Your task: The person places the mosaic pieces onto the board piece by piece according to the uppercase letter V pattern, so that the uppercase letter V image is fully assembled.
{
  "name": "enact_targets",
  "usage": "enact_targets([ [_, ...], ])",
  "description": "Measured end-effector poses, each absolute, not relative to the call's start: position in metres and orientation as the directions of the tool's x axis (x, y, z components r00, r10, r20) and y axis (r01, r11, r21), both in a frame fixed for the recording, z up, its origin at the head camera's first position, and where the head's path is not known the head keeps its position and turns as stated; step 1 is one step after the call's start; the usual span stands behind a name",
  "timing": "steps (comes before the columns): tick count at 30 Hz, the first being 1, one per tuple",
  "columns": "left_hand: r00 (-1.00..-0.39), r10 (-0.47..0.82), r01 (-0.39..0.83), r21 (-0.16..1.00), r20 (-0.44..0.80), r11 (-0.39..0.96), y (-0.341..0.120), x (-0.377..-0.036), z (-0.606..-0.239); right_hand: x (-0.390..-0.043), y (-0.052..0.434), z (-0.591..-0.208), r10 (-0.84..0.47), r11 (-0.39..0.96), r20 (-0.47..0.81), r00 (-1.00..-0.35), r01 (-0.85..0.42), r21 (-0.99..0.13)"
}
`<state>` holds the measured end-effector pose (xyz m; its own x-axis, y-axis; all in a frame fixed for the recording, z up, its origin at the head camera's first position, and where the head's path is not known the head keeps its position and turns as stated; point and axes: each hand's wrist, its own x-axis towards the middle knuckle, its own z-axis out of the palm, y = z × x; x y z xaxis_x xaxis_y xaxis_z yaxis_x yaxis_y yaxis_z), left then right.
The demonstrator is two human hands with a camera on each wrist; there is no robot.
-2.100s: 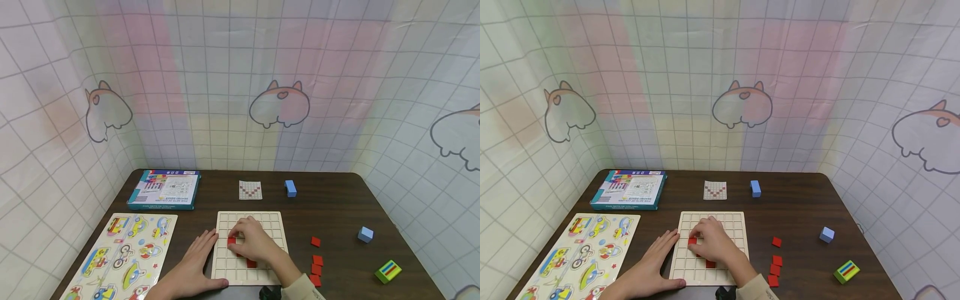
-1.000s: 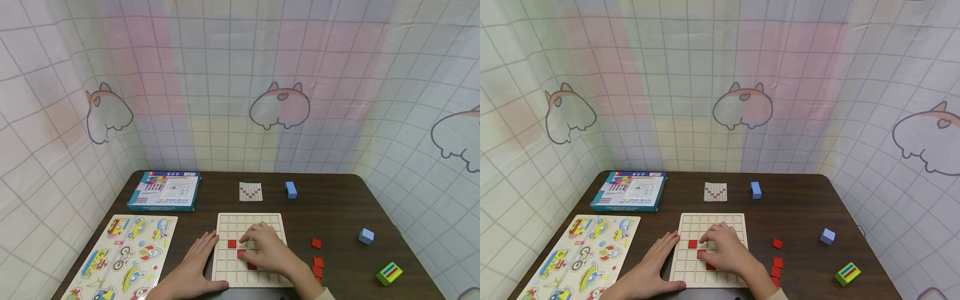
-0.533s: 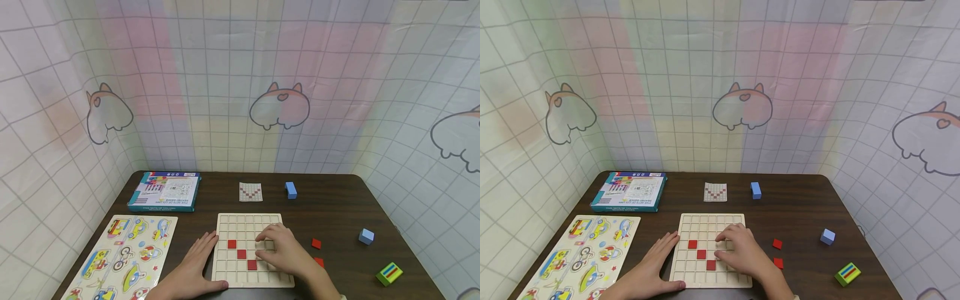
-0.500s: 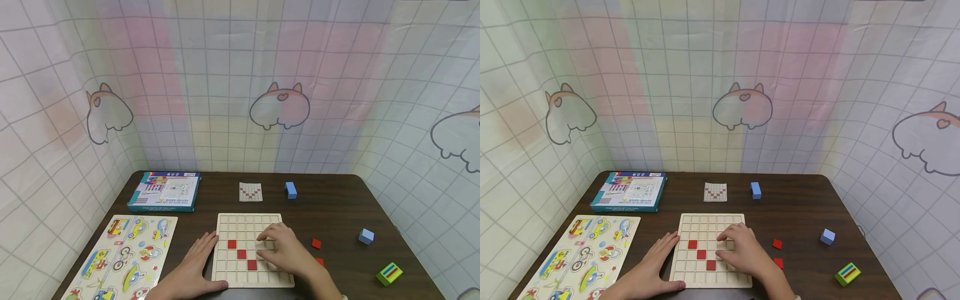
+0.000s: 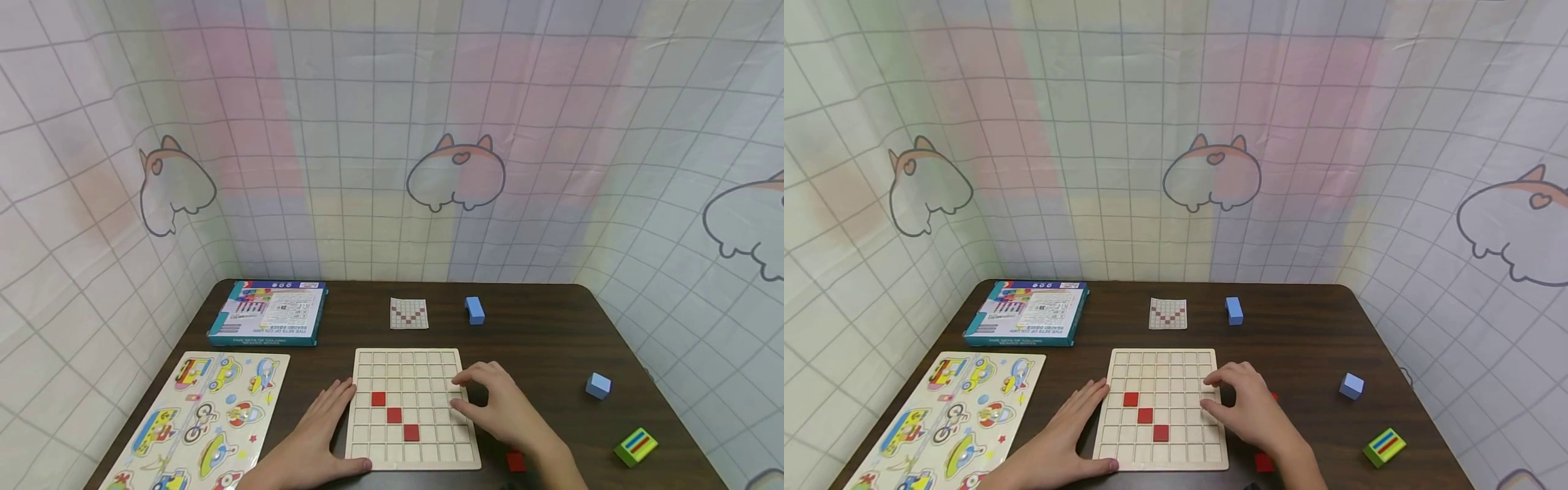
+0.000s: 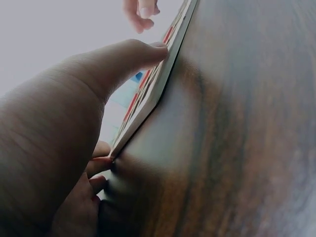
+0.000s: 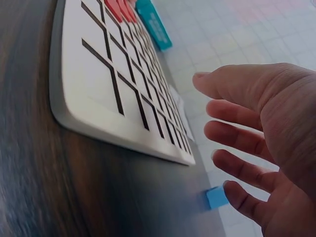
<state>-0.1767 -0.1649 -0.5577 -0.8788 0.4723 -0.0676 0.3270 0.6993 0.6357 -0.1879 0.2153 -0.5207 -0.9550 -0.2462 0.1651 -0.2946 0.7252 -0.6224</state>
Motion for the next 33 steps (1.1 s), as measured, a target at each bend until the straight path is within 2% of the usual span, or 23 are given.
enact_targets([
  [24, -0.881, 0.471, 0.347, 0.611, -0.049, 0.711, -0.168, -0.177, -0.558, -0.186, 0.269, -0.529, -0.12, 0.808, 0.233, -0.965, -0.231, -0.542],
  [33, -0.88, 0.47, 0.341, 0.602, -0.065, 0.722, -0.167, -0.178, -0.558, -0.187, 0.284, -0.535, -0.072, 0.84, 0.192, -0.979, -0.164, -0.517],
])
